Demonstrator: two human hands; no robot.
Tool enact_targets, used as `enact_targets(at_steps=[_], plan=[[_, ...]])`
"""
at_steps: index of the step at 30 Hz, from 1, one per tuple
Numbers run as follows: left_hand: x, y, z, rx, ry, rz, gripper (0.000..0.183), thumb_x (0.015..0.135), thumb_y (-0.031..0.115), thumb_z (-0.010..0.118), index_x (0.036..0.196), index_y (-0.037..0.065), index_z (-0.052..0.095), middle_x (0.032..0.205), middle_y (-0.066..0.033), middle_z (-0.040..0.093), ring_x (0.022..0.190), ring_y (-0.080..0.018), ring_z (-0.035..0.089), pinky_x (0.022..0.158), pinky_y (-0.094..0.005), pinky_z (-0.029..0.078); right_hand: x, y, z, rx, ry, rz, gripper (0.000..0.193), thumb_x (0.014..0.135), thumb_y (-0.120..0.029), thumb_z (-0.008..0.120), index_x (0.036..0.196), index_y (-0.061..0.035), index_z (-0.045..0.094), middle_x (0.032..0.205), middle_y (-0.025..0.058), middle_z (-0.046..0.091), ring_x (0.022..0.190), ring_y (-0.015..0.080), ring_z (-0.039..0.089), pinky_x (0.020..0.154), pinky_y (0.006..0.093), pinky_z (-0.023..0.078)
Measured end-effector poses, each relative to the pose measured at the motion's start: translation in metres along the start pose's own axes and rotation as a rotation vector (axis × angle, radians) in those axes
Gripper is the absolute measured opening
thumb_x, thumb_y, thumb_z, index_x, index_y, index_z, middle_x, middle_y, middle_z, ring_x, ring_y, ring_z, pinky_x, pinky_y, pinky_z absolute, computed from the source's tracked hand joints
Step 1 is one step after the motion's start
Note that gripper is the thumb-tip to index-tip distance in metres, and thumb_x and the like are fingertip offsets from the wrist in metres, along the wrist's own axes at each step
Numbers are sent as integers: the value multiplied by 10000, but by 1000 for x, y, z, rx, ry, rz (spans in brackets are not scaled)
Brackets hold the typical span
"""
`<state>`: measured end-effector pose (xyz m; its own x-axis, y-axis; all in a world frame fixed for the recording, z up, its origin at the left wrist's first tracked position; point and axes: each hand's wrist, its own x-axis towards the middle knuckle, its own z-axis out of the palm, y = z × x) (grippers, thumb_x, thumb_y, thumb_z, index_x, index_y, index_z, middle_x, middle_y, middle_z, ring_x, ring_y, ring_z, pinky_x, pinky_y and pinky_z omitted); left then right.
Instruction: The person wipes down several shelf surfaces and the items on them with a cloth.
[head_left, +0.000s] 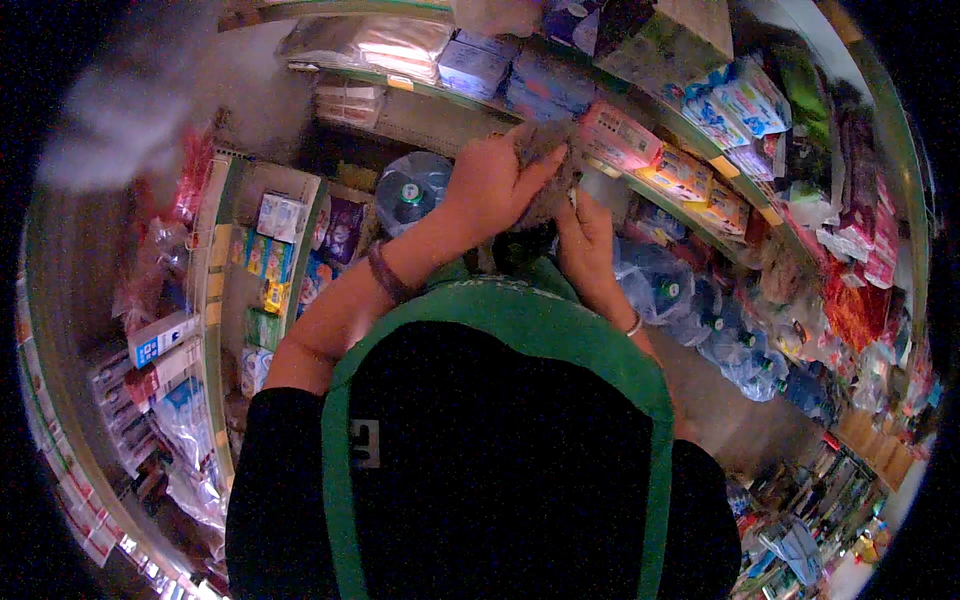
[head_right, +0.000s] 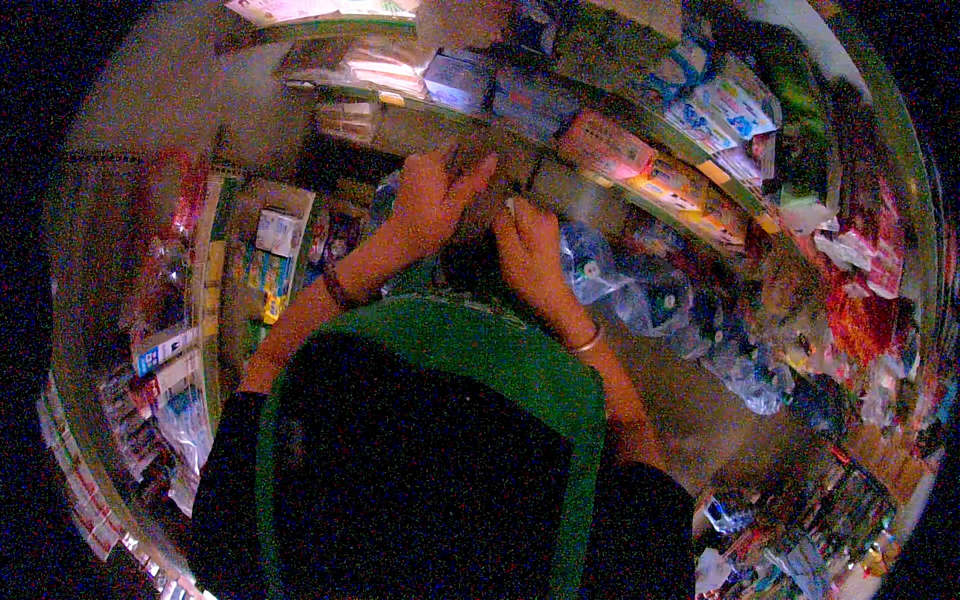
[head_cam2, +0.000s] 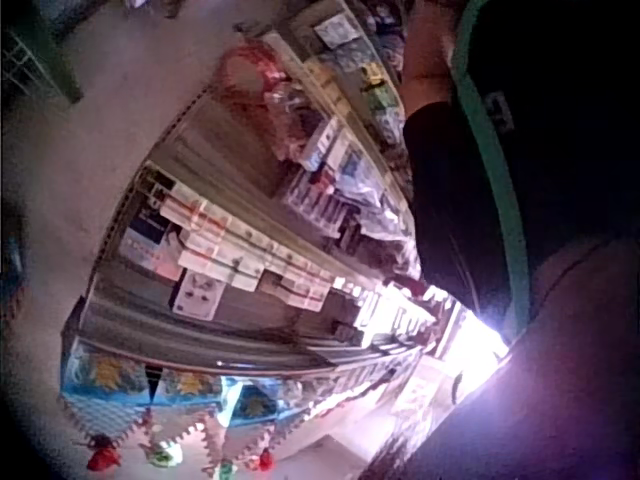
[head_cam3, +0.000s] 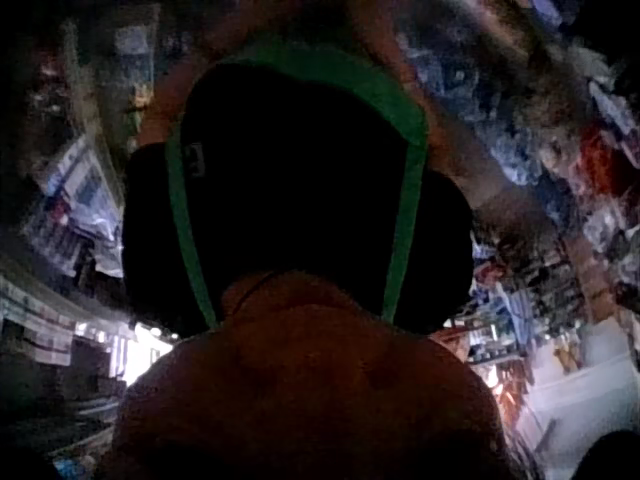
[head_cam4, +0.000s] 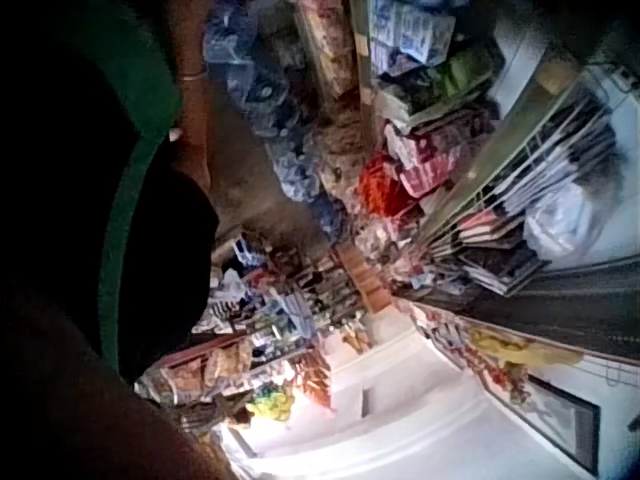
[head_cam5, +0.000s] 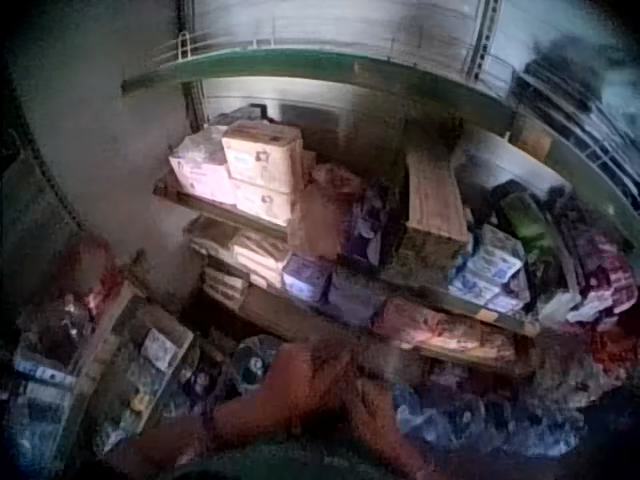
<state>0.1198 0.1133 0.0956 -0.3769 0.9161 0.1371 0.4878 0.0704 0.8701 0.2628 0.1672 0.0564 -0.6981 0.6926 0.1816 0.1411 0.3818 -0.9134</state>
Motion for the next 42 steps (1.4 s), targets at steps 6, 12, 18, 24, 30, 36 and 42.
enact_targets(at_steps=[6,12,18,24,30,36,42], plan=[[12,-64,2,7,95,-174,361,783,337,540,1014,61,568,921,-156,603,830,-301,578,720,-357,451,-11,-5,-11,94,9,182,265,816,-219,495,638,-25,465,543,136,443,488,267,406,475,390,308],[-4,-40,-33,-789,133,-512,444,796,377,518,1076,33,531,1021,-111,581,932,-207,550,830,-330,414,-2,12,-24,342,207,270,282,825,-258,521,652,-36,498,611,35,487,567,137,418,515,314,334],[-13,18,-42,-1242,41,-395,492,786,348,551,1155,38,455,1098,-116,541,1006,-231,516,890,-345,383,5,0,-20,364,207,304,238,845,-238,503,738,-25,520,631,9,489,587,83,408,511,255,344],[-21,-1,1,-185,-7,37,509,724,185,653,1159,27,441,1007,-123,586,924,-199,562,825,-326,423,10,1,-12,347,251,280,195,874,-193,463,884,-18,546,783,-11,542,675,64,468,618,207,389],[-4,-5,1,-323,41,-262,463,772,282,607,1121,19,454,973,-115,584,880,-187,565,765,-313,431,12,2,-7,508,322,331,186,850,-197,483,850,-21,543,743,60,562,666,125,495,604,277,414],[3,-65,-27,-1372,166,-478,546,832,458,451,1204,64,389,1122,-99,486,1044,-244,466,892,-387,380,25,0,-37,1191,444,362,336,855,-236,475,1118,-27,468,1091,63,524,1003,211,489,897,356,363],[-26,-3,5,-969,112,-197,525,840,378,464,1247,65,355,1223,-107,411,1130,-239,398,929,-346,332,23,9,-16,419,367,245,329,856,-216,454,1132,-37,460,1122,68,507,1031,207,481,889,358,374]])
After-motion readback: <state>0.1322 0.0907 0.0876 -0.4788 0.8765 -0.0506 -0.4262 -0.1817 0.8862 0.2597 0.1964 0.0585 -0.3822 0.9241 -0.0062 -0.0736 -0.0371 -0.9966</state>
